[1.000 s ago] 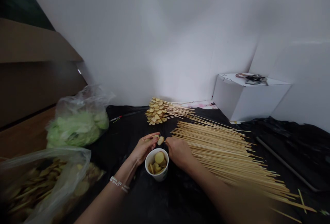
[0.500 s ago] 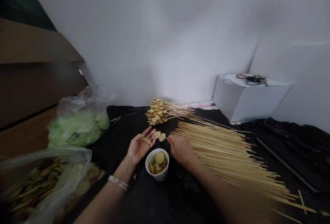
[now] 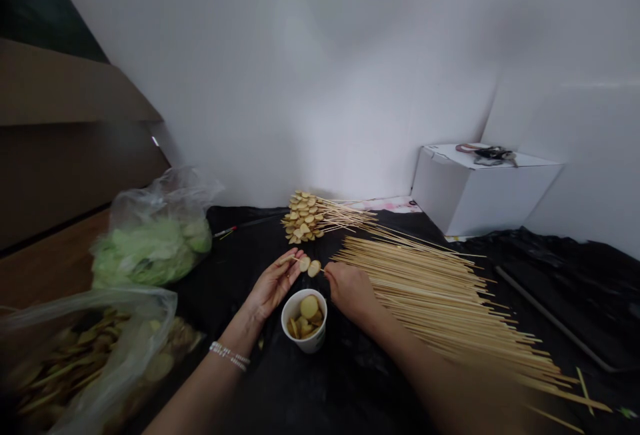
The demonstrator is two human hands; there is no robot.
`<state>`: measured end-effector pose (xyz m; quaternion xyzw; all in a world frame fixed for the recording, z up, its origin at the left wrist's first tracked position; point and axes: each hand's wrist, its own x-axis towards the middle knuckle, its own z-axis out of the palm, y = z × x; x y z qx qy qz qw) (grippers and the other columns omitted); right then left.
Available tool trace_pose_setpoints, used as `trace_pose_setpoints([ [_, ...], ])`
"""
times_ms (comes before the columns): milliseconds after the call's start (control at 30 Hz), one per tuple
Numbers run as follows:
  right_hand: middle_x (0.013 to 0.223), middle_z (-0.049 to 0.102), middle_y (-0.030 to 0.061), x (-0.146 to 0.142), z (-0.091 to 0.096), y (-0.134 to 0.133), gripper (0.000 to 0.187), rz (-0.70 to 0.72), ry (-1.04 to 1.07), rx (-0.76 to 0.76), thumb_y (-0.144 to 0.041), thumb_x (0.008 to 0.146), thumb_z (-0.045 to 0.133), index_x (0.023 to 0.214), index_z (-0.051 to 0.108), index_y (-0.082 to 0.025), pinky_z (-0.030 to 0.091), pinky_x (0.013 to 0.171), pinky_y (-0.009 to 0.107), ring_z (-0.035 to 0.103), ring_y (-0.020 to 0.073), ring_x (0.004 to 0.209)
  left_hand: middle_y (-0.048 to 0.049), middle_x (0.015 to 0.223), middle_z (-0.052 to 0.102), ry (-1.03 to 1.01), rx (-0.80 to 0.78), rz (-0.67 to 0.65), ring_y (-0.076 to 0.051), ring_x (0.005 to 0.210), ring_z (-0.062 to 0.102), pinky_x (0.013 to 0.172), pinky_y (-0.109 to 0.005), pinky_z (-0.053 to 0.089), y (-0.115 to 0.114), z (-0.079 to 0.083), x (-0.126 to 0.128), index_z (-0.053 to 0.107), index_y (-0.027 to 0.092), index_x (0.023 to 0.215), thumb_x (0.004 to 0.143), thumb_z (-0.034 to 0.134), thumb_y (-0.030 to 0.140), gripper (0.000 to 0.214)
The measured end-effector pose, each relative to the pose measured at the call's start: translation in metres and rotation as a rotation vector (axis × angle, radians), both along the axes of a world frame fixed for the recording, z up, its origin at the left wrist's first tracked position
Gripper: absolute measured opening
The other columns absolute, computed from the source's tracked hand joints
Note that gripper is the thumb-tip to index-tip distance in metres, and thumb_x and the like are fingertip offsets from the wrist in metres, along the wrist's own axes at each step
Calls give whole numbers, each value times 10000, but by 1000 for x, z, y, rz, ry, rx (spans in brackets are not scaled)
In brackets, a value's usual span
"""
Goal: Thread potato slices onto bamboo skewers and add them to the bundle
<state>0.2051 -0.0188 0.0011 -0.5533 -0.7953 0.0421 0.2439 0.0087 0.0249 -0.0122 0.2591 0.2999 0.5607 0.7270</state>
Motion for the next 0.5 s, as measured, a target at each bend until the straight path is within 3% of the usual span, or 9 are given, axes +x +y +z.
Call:
trace_pose_setpoints([
  [167, 804, 666, 23, 0, 0, -1, 264, -5, 2, 10, -249, 942, 385, 804, 605, -202, 304, 652, 249, 565, 140, 742, -149, 1080, 679, 75, 14, 39, -142, 820, 683, 802, -287, 543, -2, -3, 1, 592, 134, 997, 811, 629, 119, 190],
  [367, 814, 668, 30, 2, 2, 0, 277, -18, 6, 17, -252, 945, 382, 808, 616, -198, 311, 663, 246, 570, 142, 759, -125, 1017, 702, 99, 24, 73, -159, 868, 680, 819, -305, 537, -2, -3, 2, 573, 142, 841, 774, 679, 127, 126],
  [500, 806, 668, 22, 2, 4, -1, 267, -24, 2, 15, -252, 941, 390, 806, 614, -200, 307, 652, 246, 573, 140, 749, -82, 872, 712, 119, 38, 92, -133, 812, 676, 786, -246, 538, -1, -3, 1, 619, 129, 809, 737, 694, 85, 113],
])
